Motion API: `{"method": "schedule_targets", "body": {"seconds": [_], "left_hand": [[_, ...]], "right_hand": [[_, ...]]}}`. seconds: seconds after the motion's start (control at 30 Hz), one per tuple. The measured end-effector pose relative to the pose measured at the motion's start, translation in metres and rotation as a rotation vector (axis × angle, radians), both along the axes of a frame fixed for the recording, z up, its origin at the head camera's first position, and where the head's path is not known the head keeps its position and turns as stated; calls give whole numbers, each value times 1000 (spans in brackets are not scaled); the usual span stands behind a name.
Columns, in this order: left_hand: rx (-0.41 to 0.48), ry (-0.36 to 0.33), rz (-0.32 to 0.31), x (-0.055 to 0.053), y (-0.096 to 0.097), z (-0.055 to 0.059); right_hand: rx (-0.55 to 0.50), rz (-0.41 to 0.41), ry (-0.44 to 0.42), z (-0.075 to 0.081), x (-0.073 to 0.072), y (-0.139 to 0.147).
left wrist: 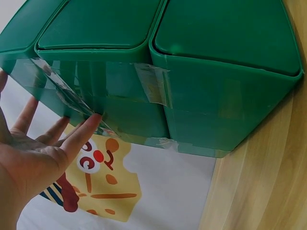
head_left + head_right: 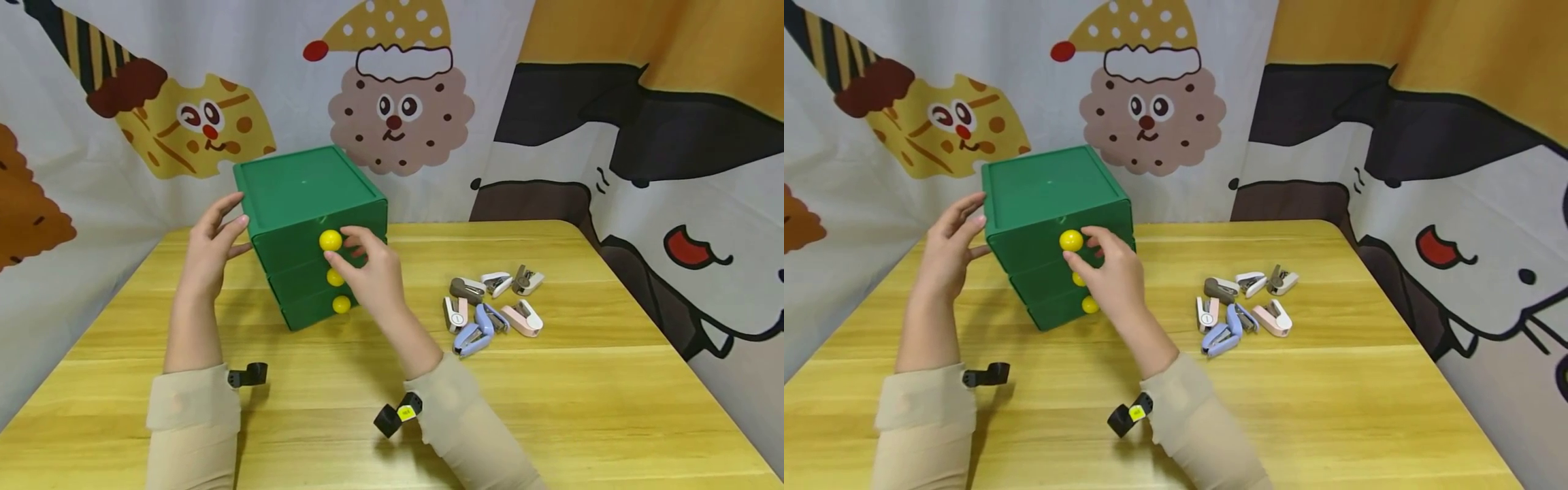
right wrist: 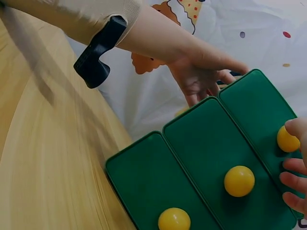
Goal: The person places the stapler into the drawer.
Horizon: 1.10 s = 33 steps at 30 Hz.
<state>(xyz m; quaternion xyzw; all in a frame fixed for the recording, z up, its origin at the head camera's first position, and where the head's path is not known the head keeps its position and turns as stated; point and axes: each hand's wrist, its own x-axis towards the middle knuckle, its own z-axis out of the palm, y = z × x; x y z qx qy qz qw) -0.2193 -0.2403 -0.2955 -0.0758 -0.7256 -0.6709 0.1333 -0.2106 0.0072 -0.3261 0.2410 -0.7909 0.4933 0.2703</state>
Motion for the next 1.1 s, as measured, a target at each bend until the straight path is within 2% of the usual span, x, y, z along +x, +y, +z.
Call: {"method": "schedule_targets", "body": {"seconds": [0.17,0.37,0.77,1.1], "left_hand": [[-22,-10,9,0,-1,-1],[-10,-9,5,0,0,-1],[17,-3,-19,-1,-2,-1],[16,-5,-7,2,-1,0]], "right_hand": [[-43,22,-18,-1,-3,-8],[-85,33,2,-3,-1,-7],[-40,52,86,-4,20,13],[17,39,132,-3,39,30]]}}
